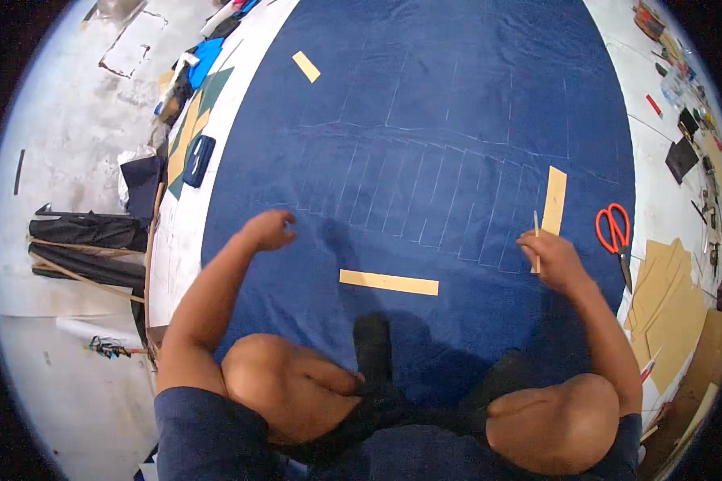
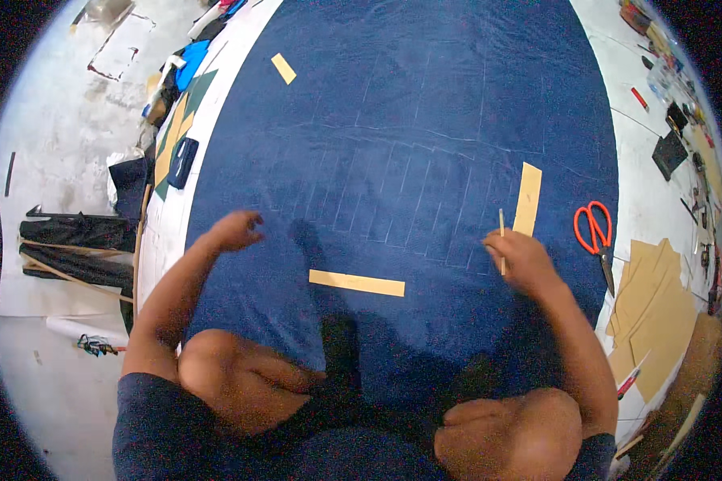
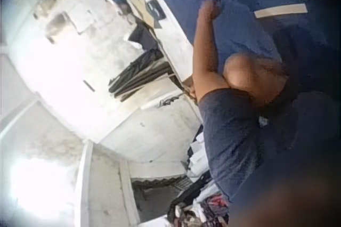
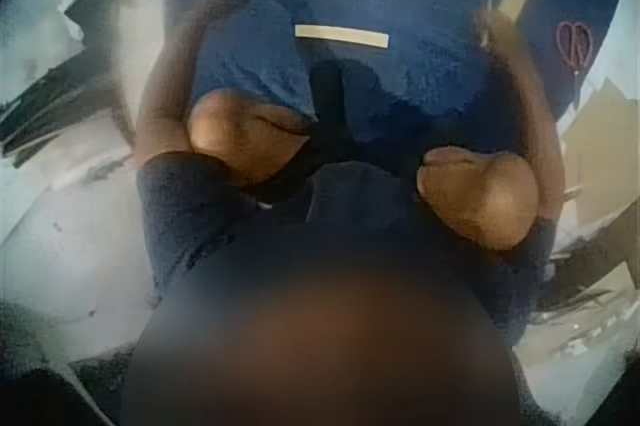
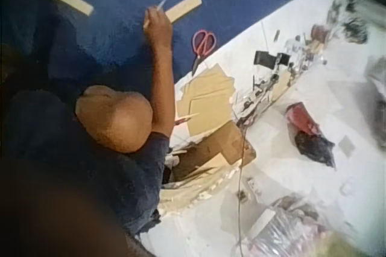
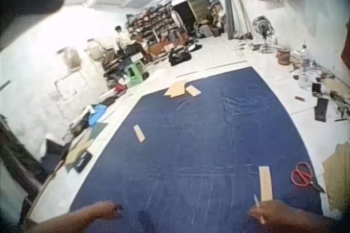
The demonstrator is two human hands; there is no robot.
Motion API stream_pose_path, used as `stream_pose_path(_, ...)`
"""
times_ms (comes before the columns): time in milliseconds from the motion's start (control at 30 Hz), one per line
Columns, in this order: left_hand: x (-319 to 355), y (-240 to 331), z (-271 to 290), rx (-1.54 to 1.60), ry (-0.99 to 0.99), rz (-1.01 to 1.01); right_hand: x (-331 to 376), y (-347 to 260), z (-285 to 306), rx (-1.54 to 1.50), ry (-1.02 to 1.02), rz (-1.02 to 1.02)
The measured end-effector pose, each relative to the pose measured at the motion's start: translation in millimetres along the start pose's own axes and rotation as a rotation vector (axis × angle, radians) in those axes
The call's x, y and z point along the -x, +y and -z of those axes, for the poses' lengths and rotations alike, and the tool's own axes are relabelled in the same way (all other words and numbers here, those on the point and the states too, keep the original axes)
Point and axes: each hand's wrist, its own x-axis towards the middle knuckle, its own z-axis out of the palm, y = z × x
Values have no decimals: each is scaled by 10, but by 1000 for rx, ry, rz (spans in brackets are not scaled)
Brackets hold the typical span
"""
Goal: The person marks lines on a piece of blue fabric using a cardboard template and a marking tool.
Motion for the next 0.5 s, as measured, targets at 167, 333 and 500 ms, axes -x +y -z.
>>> stream_pose_path(167,-398,188,-756,274,-101,-46,-97,-122,882,271,-46,-60)
stream_pose_path(333,-912,108,-1054,383,348,20,-200,-608,1543,348,9,-136)
stream_pose_path(500,-1214,93,-971,609,558,271,-103,-1432,1902,551,-42,-206)
